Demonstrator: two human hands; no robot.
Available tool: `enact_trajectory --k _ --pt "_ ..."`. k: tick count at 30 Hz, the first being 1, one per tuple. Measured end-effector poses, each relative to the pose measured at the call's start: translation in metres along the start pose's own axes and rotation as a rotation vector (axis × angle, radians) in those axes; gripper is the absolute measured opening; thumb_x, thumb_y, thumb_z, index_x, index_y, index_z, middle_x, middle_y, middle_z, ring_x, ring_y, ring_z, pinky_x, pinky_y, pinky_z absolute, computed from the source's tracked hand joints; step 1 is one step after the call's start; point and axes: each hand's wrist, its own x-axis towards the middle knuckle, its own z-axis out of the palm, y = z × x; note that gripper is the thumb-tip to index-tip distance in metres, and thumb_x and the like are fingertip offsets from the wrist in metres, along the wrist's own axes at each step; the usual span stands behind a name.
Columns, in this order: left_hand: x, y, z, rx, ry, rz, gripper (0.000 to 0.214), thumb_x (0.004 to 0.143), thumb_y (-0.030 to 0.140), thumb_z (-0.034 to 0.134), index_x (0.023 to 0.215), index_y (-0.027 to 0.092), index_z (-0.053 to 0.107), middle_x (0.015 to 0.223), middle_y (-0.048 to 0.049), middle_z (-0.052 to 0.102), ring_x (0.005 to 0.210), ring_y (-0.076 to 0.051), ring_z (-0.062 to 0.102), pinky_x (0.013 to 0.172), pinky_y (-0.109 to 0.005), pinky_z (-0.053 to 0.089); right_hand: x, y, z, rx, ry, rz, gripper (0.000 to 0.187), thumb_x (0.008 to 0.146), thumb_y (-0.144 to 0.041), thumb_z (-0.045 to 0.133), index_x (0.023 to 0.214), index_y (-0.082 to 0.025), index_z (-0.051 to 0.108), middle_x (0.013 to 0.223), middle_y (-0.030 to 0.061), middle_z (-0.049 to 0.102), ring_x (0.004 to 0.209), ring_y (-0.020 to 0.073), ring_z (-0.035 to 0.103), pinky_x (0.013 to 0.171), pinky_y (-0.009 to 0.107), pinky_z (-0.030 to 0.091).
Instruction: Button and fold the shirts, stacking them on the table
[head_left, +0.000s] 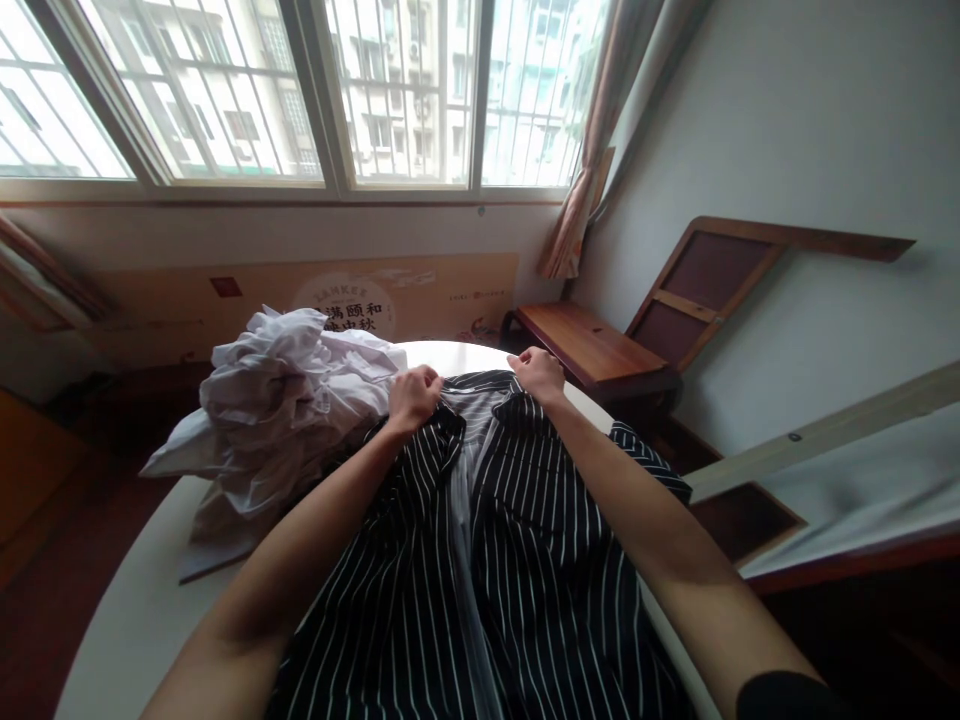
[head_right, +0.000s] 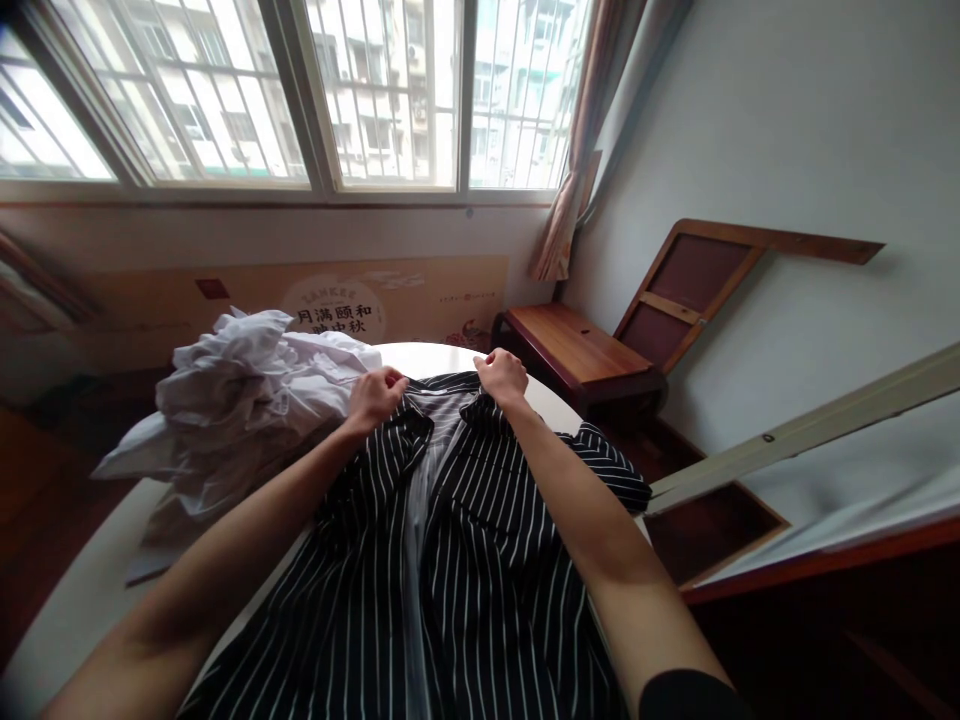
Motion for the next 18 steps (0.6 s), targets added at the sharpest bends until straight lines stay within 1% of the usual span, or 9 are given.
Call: enact_trajectory --k 2,4,6,8,9,11,15,16,18 --pt "0.027 -0.011 0.003 -0.044 0.041 -0.101 0.044 0.083 0.042 0.055 0.118 0.014 0.06 0.108 -0.0115 0.067 0.098 -0.021 0.062 0.084 -0.027 0.044 0.012 -0.001 0.012 0.033 0.007 0.027 0.042 0.08 -0.046 0.056 0.11 -0.016 0.062 0.113 0.0145 0.062 0.099 0.0237 0.06 0.083 0.031 0.045" --pt "0.046 -0.022 0.012 -0.016 -0.021 -0.164 0.052 0.077 0.041 0.063 0.119 0.012 0.059 0.113 -0.0139 0.065 0.103 -0.023 0.061 0.085 -0.026 0.044 0.018 0.001 0.028 0.015 -0.07 0.055 0.048 0.075 -0.042 0.062 0.114 -0.013 0.06 0.116 0.0173 0.06 0.101 0.0255 0.06 0.082 0.031 0.046" --pt "0.055 -0.03 0.021 0.034 -0.095 -0.171 0.038 0.073 0.036 0.068 0.104 0.015 0.068 0.107 -0.013 0.068 0.102 -0.025 0.061 0.084 -0.027 0.044 0.021 0.007 0.039 -0.012 -0.158 0.088 0.042 0.073 -0.036 0.065 0.109 -0.013 0.064 0.111 0.0173 0.063 0.098 0.027 0.061 0.079 0.032 0.046" --pt "0.057 -0.035 0.025 0.053 -0.096 -0.158 0.019 0.076 0.028 0.063 0.089 0.017 0.071 0.099 -0.0118 0.07 0.099 -0.025 0.062 0.084 -0.028 0.044 0.022 0.015 0.042 -0.01 -0.195 0.09 0.029 0.075 -0.031 0.063 0.098 -0.015 0.069 0.103 0.014 0.067 0.093 0.0256 0.063 0.076 0.03 0.046" --pt "0.057 -0.035 0.025 0.051 -0.07 -0.157 0.017 0.08 0.026 0.058 0.087 0.018 0.071 0.098 -0.0117 0.07 0.099 -0.025 0.062 0.085 -0.029 0.044 0.023 0.019 0.041 -0.003 -0.19 0.079 0.024 0.077 -0.03 0.06 0.093 -0.016 0.07 0.099 0.0121 0.068 0.091 0.0242 0.064 0.075 0.028 0.045" --pt "0.055 -0.034 0.022 0.043 -0.01 -0.155 0.025 0.087 0.024 0.046 0.094 0.018 0.069 0.102 -0.0115 0.069 0.1 -0.024 0.061 0.086 -0.029 0.043 0.026 0.027 0.033 0.013 -0.168 0.046 0.023 0.083 -0.03 0.053 0.088 -0.017 0.071 0.093 0.0092 0.07 0.089 0.0216 0.064 0.074 0.025 0.044" --pt "0.052 -0.027 0.013 0.003 0.178 -0.086 0.032 0.095 0.026 0.031 0.108 0.016 0.058 0.098 -0.0116 0.067 0.092 -0.021 0.062 0.081 -0.029 0.043 0.032 0.037 0.014 0.001 -0.1 -0.038 0.029 0.089 -0.032 0.045 0.094 -0.019 0.07 0.098 0.0094 0.07 0.095 0.0213 0.062 0.077 0.025 0.043" --pt "0.052 -0.027 0.011 0.009 0.191 -0.04 0.031 0.095 0.026 0.03 0.108 0.017 0.057 0.095 -0.0114 0.067 0.09 -0.022 0.062 0.079 -0.03 0.043 0.034 0.038 0.01 -0.019 -0.093 -0.082 0.028 0.088 -0.033 0.047 0.094 -0.02 0.07 0.099 0.0096 0.07 0.096 0.0217 0.062 0.079 0.026 0.042" --pt "0.053 -0.028 0.007 0.038 0.14 0.076 0.027 0.094 0.027 0.034 0.105 0.018 0.057 0.092 -0.0105 0.066 0.089 -0.022 0.062 0.08 -0.03 0.043 0.037 0.041 0.002 -0.056 -0.101 -0.167 0.025 0.085 -0.036 0.053 0.089 -0.02 0.071 0.096 0.0096 0.07 0.095 0.0217 0.062 0.08 0.026 0.042"
